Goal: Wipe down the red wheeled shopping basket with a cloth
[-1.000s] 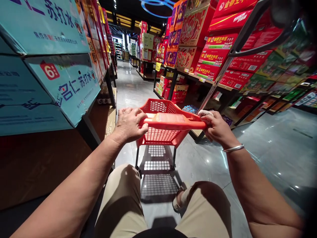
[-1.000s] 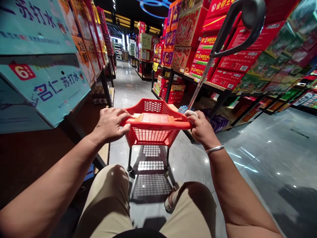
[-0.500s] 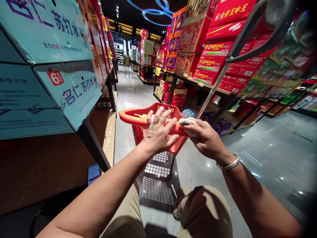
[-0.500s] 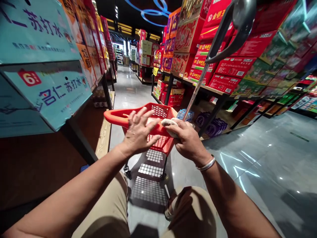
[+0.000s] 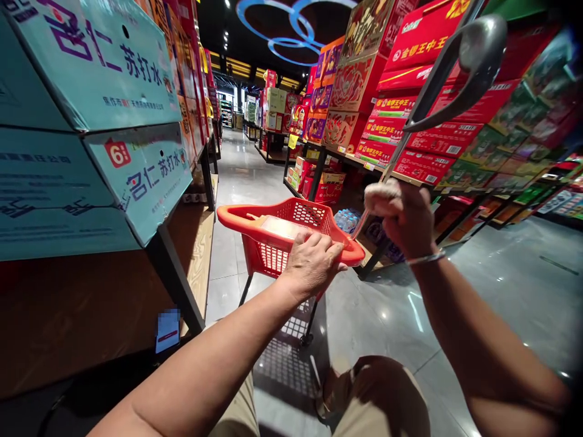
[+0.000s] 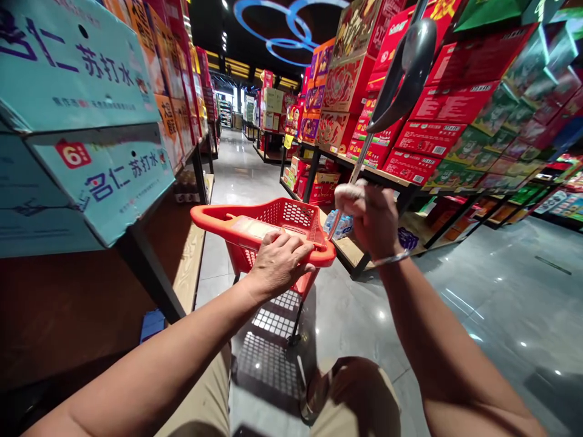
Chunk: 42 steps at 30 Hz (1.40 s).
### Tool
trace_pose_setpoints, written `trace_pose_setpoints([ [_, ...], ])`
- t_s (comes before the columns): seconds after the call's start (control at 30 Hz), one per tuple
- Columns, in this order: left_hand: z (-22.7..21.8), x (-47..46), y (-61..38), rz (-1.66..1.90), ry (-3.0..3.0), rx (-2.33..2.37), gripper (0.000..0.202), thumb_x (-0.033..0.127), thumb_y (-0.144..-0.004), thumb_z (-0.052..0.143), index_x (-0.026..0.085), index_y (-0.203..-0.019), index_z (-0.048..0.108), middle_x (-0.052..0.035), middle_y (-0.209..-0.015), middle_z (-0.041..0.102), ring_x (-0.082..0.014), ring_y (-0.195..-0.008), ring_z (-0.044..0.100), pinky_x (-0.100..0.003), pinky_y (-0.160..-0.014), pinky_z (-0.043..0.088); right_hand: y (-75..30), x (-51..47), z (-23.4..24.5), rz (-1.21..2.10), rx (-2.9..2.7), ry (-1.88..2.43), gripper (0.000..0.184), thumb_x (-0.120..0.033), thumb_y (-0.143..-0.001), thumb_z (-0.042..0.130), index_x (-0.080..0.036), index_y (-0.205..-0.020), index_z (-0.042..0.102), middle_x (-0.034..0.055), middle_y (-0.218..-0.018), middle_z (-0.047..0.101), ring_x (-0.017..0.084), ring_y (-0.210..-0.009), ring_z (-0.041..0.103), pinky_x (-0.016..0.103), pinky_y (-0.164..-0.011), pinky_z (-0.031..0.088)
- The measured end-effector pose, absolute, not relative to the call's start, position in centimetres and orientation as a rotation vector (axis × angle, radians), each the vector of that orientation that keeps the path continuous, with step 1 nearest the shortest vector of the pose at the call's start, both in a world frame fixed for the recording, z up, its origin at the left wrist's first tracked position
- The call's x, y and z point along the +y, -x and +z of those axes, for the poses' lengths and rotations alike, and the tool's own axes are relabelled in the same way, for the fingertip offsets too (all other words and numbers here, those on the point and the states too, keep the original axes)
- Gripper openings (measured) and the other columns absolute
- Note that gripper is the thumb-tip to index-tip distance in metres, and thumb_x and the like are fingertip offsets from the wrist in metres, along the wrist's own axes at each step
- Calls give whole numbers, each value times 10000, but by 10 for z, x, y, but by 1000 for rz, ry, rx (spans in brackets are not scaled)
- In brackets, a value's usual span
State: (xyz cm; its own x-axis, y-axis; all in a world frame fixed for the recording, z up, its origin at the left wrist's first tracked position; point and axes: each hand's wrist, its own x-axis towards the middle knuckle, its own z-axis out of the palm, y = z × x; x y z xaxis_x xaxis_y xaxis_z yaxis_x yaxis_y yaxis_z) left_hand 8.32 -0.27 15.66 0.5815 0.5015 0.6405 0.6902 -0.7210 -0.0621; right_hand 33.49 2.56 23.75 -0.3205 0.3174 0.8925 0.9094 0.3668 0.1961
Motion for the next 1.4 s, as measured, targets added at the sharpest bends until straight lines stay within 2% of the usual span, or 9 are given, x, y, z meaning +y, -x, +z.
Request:
trace_pose_setpoints([
  [0.07, 157, -2, -82, -869, 2499, -979, 436, 568, -1007, 556, 235, -1258, 682, -85, -1113, 732, -277, -1054, 604, -452, -999, 332, -337, 37, 280, -1061, -1694, 995, 343, -217, -1026, 511, -206, -1255, 766, 164, -1269, 658, 284, -1189, 619, 489, -1031, 504],
  [0.17, 157, -1, -77, -869, 2495, -966, 431, 562, -1011, 553, 231, -1256, 680, -85, -1107, 732, -276, -1051, 602, -460, -1007, 327, -334, 47, 327, -1004, -1641, 789, 218, -306, -1019, 610, -231, -1026, 814, 157, -1222, 632, 249, -1174, 614, 451, -1001, 542],
  [0.23, 158, 1, -72, -879, 2499, -957, 406, 537, -1012, 565, 237, -1262, 677, -80, -1124, 733, -275, -1054, 602, -464, -1014, 324, -326, 47, 331, -883, -1655, 733, 192, -300, -1023, 606, -270, -1031, 796, 137, -1265, 619, 226, -1201, 609, 429, -1009, 560],
  [0.33, 158, 4, -63, -889, 2499, -941, 381, 515, -1020, 556, 239, -1245, 691, -72, -1114, 738, -272, -1041, 602, -464, -1008, 328, -312, 43, 290, -758, -1715, 755, 293, -191, -1016, 556, -285, -1217, 746, 128, -1422, 545, 240, -1331, 565, 457, -1113, 523],
  [0.6, 160, 9, -46, -886, 2549, -966, 555, 646, -980, 546, 279, -1380, 660, -78, -1162, 737, -290, -1079, 598, -486, -993, 334, -300, 27, 133, -228, -1841, 795, 175, -251, -909, 689, -276, -1052, 786, 88, -1302, 675, 270, -1209, 668, 497, -1032, 597],
  [0.73, 161, 11, -41, -886, 2563, -1010, 483, 656, -965, 568, 301, -1254, 721, -60, -1122, 754, -296, -1082, 610, -488, -990, 333, -289, 15, 140, 27, -1629, 853, 163, -281, -889, 727, -278, -1048, 767, 65, -1216, 700, 248, -1108, 708, 450, -941, 645],
  [0.97, 159, 14, -35, -1011, 2545, -1117, 627, 593, -914, 666, 162, -1363, 591, -124, -1213, 752, -308, -1119, 655, -469, -1060, 352, -252, -20, 191, -114, -1859, 807, 309, -222, -925, 634, -305, -1205, 735, 76, -1352, 640, 290, -1316, 606, 511, -1140, 526],
  [1.23, 165, 15, -16, -950, 2620, -1108, 501, 378, -847, 688, 263, -1332, 636, -74, -1238, 756, -309, -1151, 650, -475, -1057, 346, -226, -42, 118, -407, -1880, 750, 450, -126, -871, 700, -464, -1168, 724, 3, -1229, 711, 293, -1215, 620, 558, -1043, 547],
  [1.4, 172, 16, -7, -835, 2641, -1058, 387, 554, -925, 642, 334, -1221, 759, -58, -1084, 764, -313, -1097, 623, -506, -982, 343, -240, -19, 86, -371, -1702, 744, 323, -122, -885, 659, -367, -1090, 702, 49, -1173, 676, 262, -1114, 656, 510, -929, 610],
])
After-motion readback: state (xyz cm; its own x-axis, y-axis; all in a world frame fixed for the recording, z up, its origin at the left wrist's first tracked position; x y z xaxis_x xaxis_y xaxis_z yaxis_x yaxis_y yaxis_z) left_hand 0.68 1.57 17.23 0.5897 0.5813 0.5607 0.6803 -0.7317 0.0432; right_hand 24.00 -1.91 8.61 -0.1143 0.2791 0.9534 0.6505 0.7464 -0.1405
